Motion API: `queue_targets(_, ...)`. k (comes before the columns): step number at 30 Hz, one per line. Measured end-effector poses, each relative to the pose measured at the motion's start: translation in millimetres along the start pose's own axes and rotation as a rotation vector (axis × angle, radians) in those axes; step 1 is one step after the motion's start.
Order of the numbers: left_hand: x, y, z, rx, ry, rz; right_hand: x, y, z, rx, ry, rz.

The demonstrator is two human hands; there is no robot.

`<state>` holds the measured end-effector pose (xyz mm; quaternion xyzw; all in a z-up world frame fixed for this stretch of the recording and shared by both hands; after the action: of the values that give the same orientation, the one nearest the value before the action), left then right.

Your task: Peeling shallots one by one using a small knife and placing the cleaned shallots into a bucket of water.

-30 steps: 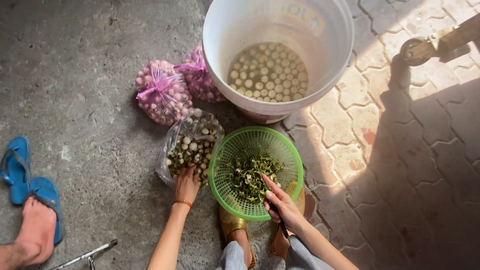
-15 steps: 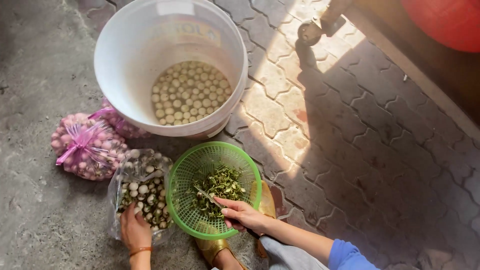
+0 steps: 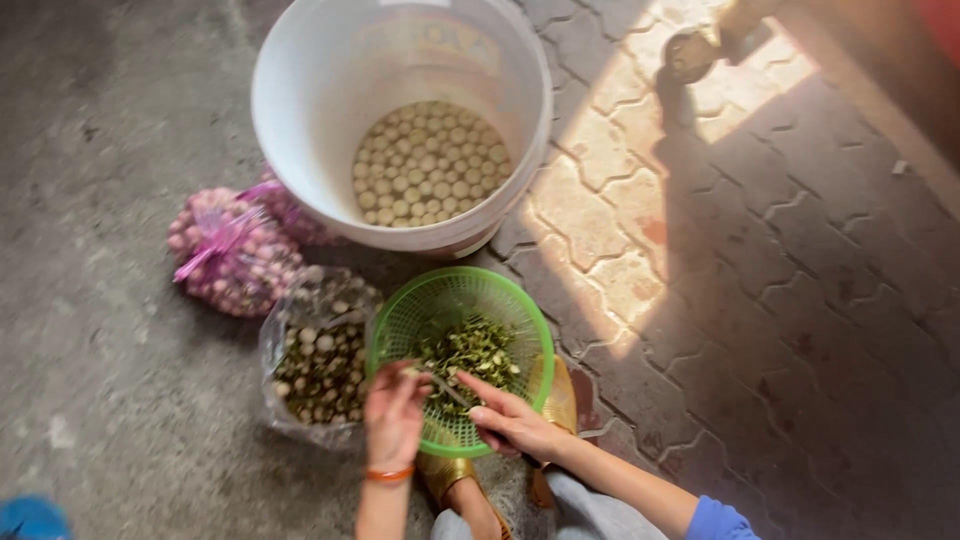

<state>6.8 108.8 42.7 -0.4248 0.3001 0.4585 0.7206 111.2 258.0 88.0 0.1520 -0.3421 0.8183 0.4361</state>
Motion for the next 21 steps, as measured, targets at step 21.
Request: queue_targets(21, 58, -41, 47, 0.11, -0.087, -0.116, 26, -11, -16, 0.057, -0.302, -0.349)
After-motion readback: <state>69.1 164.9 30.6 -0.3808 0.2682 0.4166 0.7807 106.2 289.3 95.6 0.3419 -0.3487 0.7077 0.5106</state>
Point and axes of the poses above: each hand's wrist, its own y-axis towards the middle knuckle, its own z-axis out of the palm, x = y × z, the point moved 9 cm from there along y, towards the middle knuckle, and after that the axes turned 13 degrees about y, right-handed, at the moved point
